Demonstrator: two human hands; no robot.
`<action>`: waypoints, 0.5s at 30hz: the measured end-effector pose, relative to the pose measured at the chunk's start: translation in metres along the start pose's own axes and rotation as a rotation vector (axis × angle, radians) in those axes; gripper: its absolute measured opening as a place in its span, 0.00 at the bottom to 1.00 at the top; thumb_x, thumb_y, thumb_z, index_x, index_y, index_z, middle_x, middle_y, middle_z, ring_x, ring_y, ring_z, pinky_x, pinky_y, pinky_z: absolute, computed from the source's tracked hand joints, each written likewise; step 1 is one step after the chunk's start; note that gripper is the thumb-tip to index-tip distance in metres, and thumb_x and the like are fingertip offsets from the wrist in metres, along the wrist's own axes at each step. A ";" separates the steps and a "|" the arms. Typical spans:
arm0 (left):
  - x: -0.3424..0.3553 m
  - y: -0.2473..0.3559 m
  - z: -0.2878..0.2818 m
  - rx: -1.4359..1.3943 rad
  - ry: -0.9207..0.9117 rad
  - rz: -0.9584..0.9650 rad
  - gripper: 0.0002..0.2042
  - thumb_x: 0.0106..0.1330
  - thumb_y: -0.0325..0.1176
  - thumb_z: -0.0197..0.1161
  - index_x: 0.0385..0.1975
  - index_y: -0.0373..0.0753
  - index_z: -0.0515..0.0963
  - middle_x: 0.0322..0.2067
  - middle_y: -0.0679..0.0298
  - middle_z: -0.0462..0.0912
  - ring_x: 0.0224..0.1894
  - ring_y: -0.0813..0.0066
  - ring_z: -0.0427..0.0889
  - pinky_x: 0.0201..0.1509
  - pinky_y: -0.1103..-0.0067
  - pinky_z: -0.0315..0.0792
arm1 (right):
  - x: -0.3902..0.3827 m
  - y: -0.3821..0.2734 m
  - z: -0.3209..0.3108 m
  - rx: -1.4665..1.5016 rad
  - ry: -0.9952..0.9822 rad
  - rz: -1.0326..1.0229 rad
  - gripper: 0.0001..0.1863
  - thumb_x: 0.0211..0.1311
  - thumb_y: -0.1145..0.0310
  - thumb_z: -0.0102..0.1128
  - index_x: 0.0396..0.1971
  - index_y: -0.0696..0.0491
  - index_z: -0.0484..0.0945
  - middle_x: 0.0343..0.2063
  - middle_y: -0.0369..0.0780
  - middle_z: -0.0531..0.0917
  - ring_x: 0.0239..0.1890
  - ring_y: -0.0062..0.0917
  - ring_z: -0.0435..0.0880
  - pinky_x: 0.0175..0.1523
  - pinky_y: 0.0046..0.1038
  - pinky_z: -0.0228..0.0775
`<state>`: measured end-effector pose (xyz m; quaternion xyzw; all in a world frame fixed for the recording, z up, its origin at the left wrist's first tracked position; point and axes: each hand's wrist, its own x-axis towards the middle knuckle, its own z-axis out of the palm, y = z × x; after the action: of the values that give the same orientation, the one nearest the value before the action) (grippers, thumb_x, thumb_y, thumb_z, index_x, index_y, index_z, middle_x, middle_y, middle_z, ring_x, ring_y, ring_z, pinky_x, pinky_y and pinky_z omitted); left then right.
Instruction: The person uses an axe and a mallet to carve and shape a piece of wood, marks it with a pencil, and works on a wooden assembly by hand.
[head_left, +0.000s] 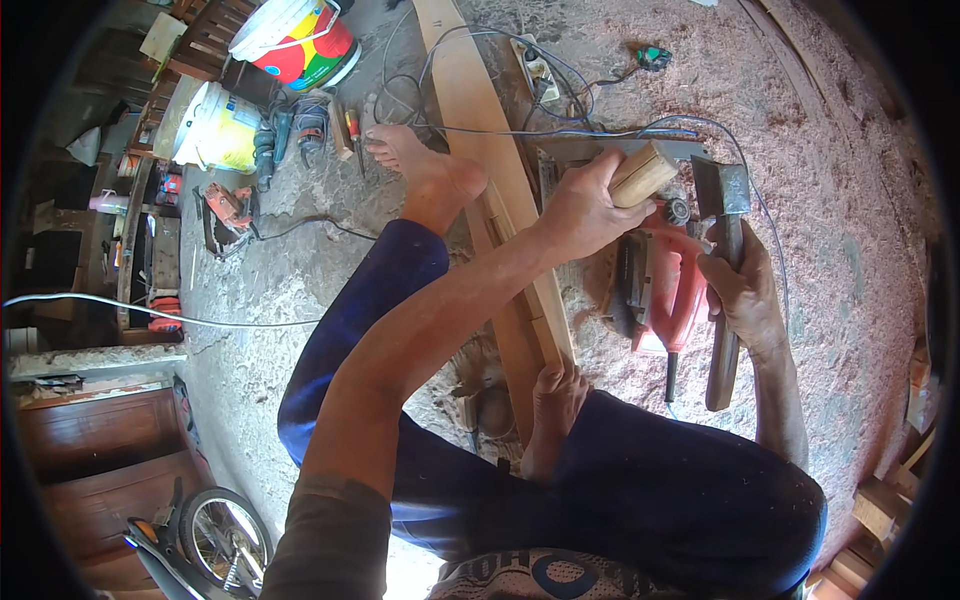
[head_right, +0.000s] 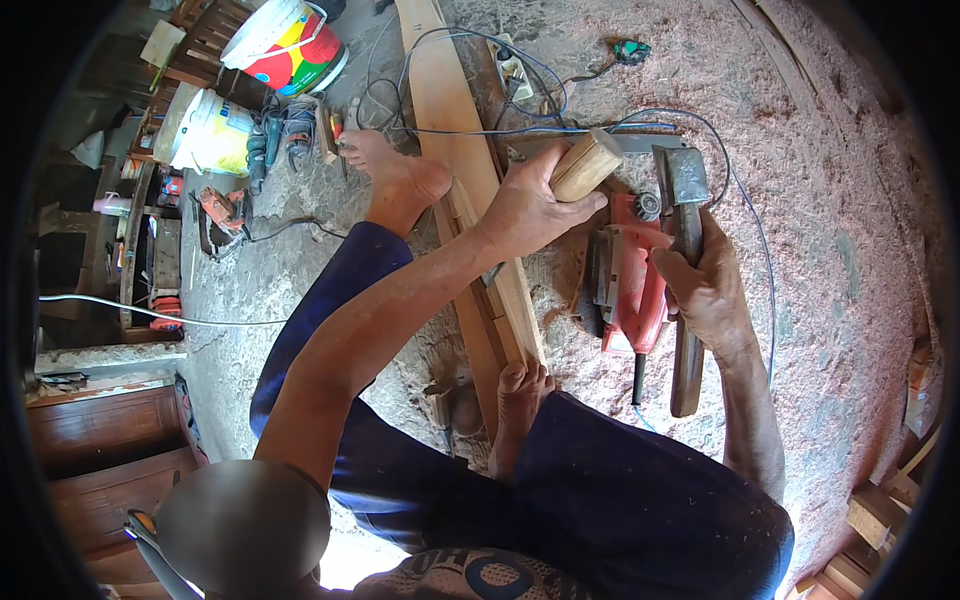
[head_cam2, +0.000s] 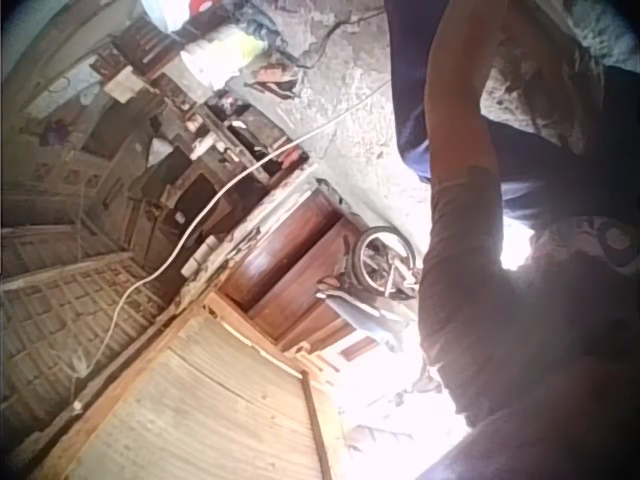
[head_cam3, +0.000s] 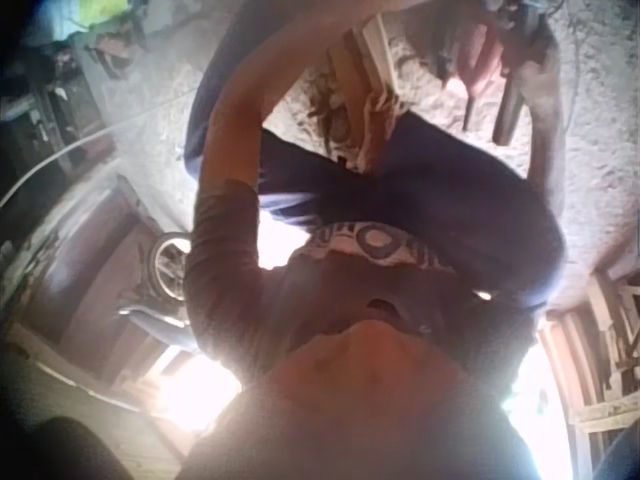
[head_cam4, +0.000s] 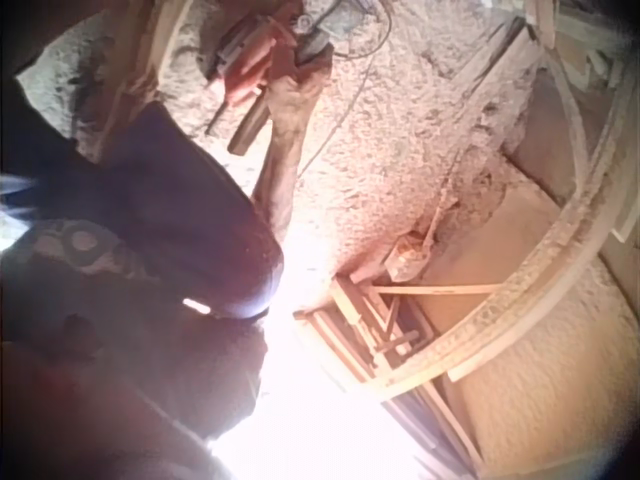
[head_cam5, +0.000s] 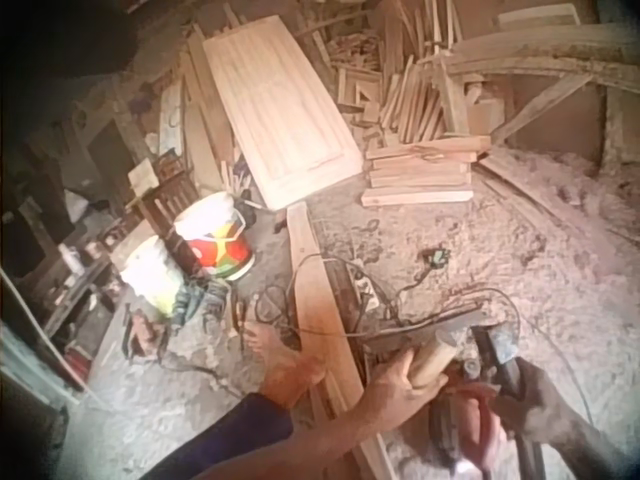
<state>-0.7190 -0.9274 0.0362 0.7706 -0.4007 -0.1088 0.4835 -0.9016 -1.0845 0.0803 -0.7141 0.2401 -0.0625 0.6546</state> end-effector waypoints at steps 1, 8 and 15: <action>0.000 -0.001 0.002 0.005 0.003 0.016 0.24 0.56 0.43 0.77 0.42 0.35 0.74 0.34 0.49 0.83 0.36 0.55 0.86 0.42 0.67 0.77 | -0.002 -0.004 -0.001 -0.022 -0.004 0.001 0.13 0.63 0.73 0.58 0.46 0.57 0.72 0.19 0.29 0.72 0.16 0.11 0.69 0.20 0.19 0.60; -0.005 -0.005 0.005 0.028 0.047 0.087 0.23 0.55 0.42 0.78 0.40 0.34 0.73 0.31 0.48 0.82 0.34 0.48 0.86 0.38 0.67 0.77 | 0.000 -0.023 -0.008 -0.081 0.124 -0.200 0.09 0.63 0.76 0.55 0.42 0.57 0.72 0.19 0.31 0.71 0.19 0.12 0.70 0.21 0.21 0.62; -0.006 -0.006 0.010 0.038 0.057 0.088 0.23 0.54 0.41 0.79 0.40 0.35 0.73 0.32 0.46 0.83 0.37 0.46 0.85 0.39 0.65 0.77 | 0.010 -0.025 -0.021 -0.489 -0.022 -0.258 0.10 0.61 0.75 0.54 0.43 0.57 0.72 0.20 0.38 0.76 0.19 0.21 0.75 0.23 0.30 0.70</action>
<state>-0.7260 -0.9286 0.0249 0.7640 -0.4224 -0.0577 0.4843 -0.8951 -1.1071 0.1050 -0.8763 0.1480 -0.0777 0.4518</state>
